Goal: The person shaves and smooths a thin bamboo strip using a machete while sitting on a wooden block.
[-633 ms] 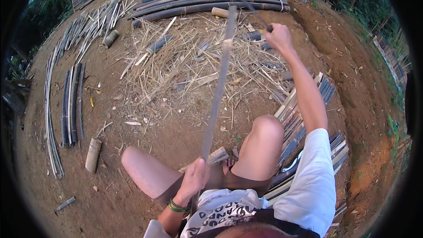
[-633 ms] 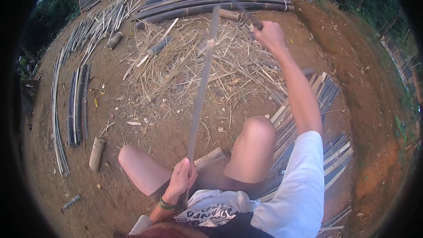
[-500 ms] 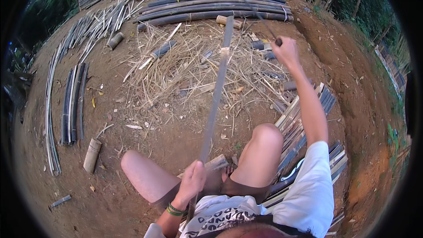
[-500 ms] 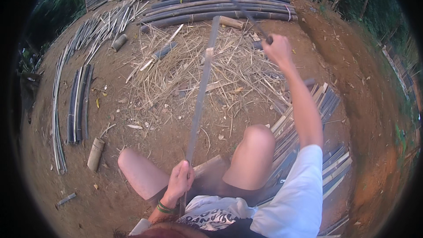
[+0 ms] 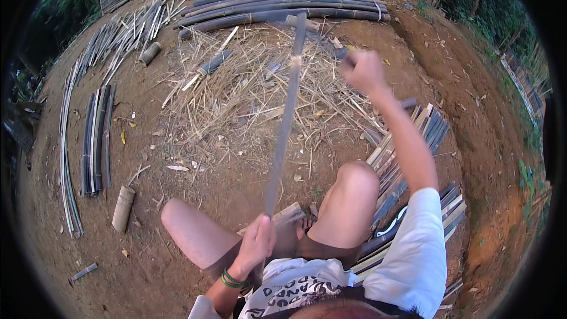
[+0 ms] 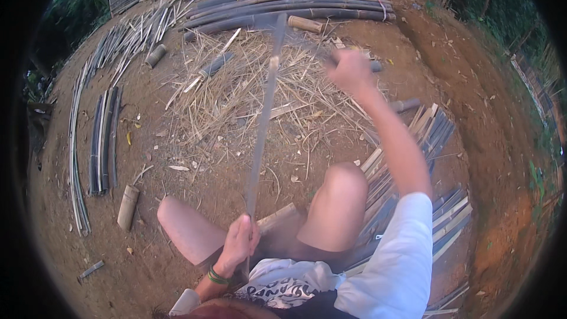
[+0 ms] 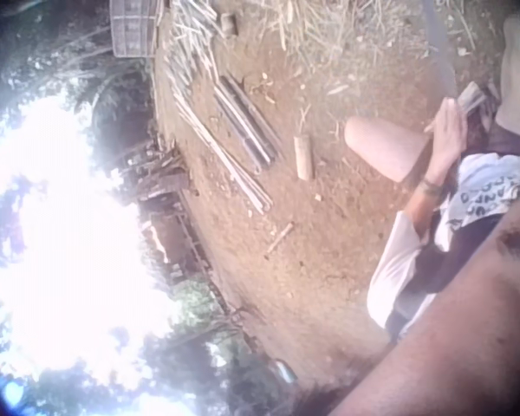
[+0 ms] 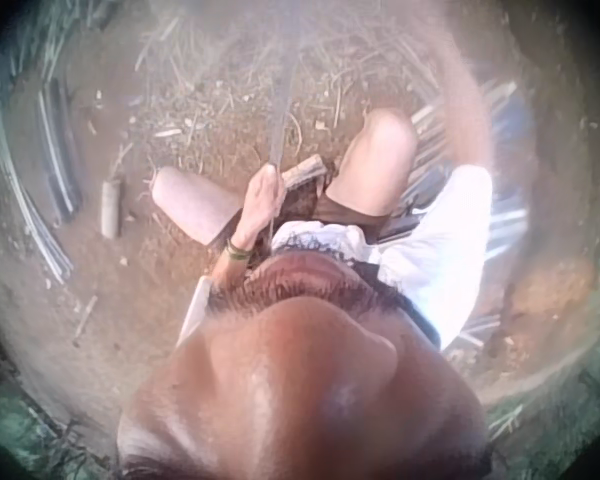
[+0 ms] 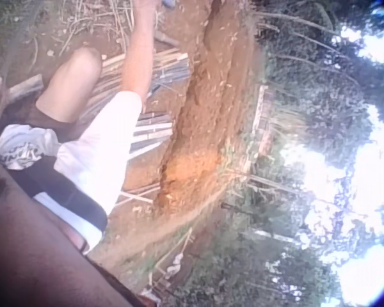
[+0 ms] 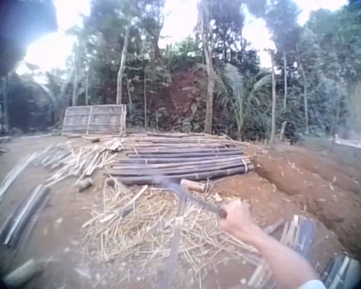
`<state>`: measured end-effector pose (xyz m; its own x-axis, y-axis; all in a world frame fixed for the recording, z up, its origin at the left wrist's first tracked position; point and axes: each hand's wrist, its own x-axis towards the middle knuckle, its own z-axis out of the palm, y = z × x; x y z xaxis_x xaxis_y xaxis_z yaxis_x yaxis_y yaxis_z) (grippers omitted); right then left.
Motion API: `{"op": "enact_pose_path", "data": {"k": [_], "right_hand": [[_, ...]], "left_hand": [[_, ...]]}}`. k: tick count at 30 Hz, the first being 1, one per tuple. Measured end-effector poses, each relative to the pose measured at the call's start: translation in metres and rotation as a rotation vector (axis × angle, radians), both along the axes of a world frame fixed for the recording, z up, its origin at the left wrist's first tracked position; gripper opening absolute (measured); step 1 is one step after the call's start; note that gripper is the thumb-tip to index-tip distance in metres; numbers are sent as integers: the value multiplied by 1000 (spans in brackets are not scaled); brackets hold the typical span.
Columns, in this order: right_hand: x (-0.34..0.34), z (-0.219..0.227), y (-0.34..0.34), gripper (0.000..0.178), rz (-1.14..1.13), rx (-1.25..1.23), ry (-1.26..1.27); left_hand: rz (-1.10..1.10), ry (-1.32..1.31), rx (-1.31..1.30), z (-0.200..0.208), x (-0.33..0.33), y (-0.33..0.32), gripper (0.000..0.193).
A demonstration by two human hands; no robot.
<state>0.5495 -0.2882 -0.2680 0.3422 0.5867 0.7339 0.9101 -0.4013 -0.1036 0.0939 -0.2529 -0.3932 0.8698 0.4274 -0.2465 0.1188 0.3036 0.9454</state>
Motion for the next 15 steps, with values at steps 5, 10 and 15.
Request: {"op": "enact_pose_path", "data": {"k": [5, 10, 15], "right_hand": [[37, 26, -11, 22, -158, 13, 166], [-102, -34, -29, 14, 322, -190, 107], [-144, -51, -19, 15, 486, -353, -79]], "left_hand": [[81, 38, 63, 2, -2, 0, 46], [113, 7, 108, 1, 13, 22, 51], [120, 6, 243, 10, 20, 23, 51]]}}
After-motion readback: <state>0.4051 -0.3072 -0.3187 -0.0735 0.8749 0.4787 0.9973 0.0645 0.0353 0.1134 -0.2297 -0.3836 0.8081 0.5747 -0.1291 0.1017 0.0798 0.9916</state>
